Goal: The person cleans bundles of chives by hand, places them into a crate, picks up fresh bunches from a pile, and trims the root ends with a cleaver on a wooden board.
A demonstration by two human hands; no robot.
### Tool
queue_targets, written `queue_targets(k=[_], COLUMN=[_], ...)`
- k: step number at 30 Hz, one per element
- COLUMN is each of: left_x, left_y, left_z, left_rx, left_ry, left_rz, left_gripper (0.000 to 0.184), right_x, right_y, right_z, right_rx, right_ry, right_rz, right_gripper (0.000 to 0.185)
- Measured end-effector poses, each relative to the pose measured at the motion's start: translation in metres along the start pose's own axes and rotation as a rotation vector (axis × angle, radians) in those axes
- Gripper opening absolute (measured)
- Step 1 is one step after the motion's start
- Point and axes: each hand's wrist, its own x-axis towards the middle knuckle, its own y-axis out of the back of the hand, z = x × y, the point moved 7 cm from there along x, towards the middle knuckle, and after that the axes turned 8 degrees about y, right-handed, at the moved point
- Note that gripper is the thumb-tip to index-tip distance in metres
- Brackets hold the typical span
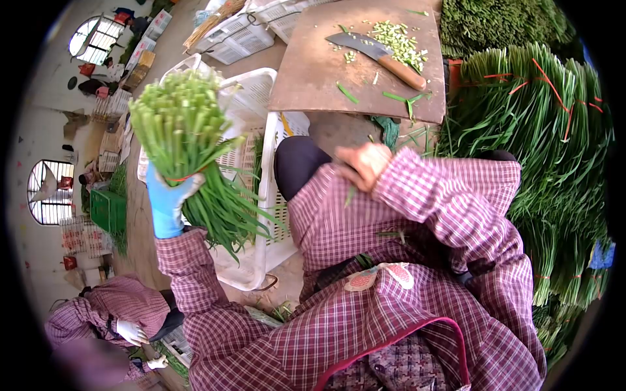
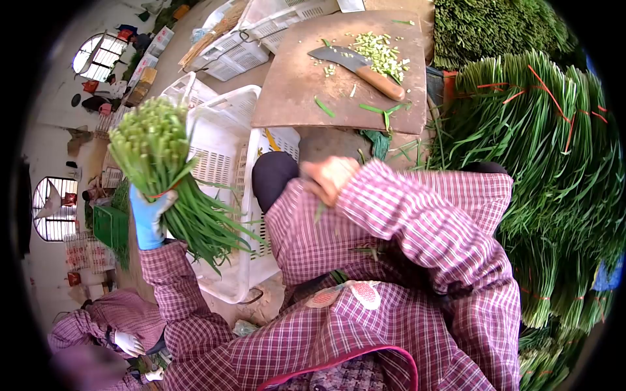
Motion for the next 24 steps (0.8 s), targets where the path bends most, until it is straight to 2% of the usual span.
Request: queue_targets(k=[1, 2, 3, 5, 6, 7, 8, 10, 11, 12, 14, 15, 17, 19, 21, 23, 24], left_x=[0.001, 0.001, -0.001, -0.008, -0.009, -0.013, -0.015, -0.021, -0.029, -0.037, -0.044, -0.046, -0.049, -0.047, -0.046, -0.043, -0.044], left_y=[0.011, 0.020, 0.028, 0.045, 0.049, 0.052, 0.060, 0.080, 0.066, 0.051, 0.043, 0.031, 0.005, -0.023, -0.045, -0.060, -0.065], left_z=[-0.001, 0.004, 0.005, 0.002, 0.010, 0.016, 0.005, -0.056, -0.039, -0.022, -0.056, -0.069, -0.084, -0.090, -0.090, -0.091, -0.089], left_rx=[-0.016, -0.053, -0.045, -0.289, -0.288, -0.301, -0.414, -0.718, -0.765, -0.816, -1.224, -1.369, -1.440, -1.445, -1.415, -1.399, -1.388], left_ry=[0.022, -0.066, -0.066, 0.050, 0.026, -0.005, 0.002, 0.212, 0.319, 0.422, 0.575, 0.640, 0.665, 0.662, 0.635, 0.616, 0.601], left_rz=[0.009, 0.039, 0.059, 0.072, 0.014, 0.052, -0.025, -0.141, -0.075, -0.002, -0.074, -0.120, -0.206, -0.300, -0.388, -0.435, -0.465], left_gripper=[0.078, 0.069, 0.069, 0.058, 0.049, 0.057, 0.062, 0.077, 0.075, 0.074, 0.070, 0.070, 0.071, 0.071, 0.072, 0.073, 0.073], right_x=[0.020, 0.046, 0.070, 0.124, 0.147, 0.168, 0.185, 0.218, 0.230, 0.224, 0.204, 0.186, 0.153, 0.121, 0.091, 0.048, 0.040], right_y=[0.017, 0.021, 0.027, 0.033, 0.028, 0.018, 0.012, -0.026, -0.048, -0.057, -0.065, -0.051, -0.026, -0.018, -0.048, -0.068, -0.085], right_z=[-0.017, -0.029, -0.042, -0.066, -0.080, -0.088, -0.090, -0.065, -0.026, -0.003, 0.022, 0.019, 0.010, 0.022, 0.058, 0.085, 0.101], right_rx=[-0.062, -0.120, -0.203, -0.288, -0.316, -0.345, -0.342, -0.365, -0.342, -0.332, -0.258, -0.222, -0.183, 0.064, 0.153, 0.245, 0.076], right_ry=[0.149, 0.204, 0.275, 0.374, 0.465, 0.556, 0.588, 0.501, 0.210, 0.014, 0.050, 0.088, 0.130, -0.028, 0.023, -0.537, -0.503], right_rz=[0.173, 0.177, 0.226, 0.178, 0.172, 0.168, 0.176, -0.019, -0.199, -0.317, -0.270, -0.210, -0.155, -0.177, -0.076, -0.257, -0.399], right_gripper=[0.019, 0.019, 0.018, 0.020, 0.013, 0.012, 0.012, 0.015, 0.029, 0.034, 0.037, 0.032, 0.029, 0.026, 0.039, 0.053, 0.055])
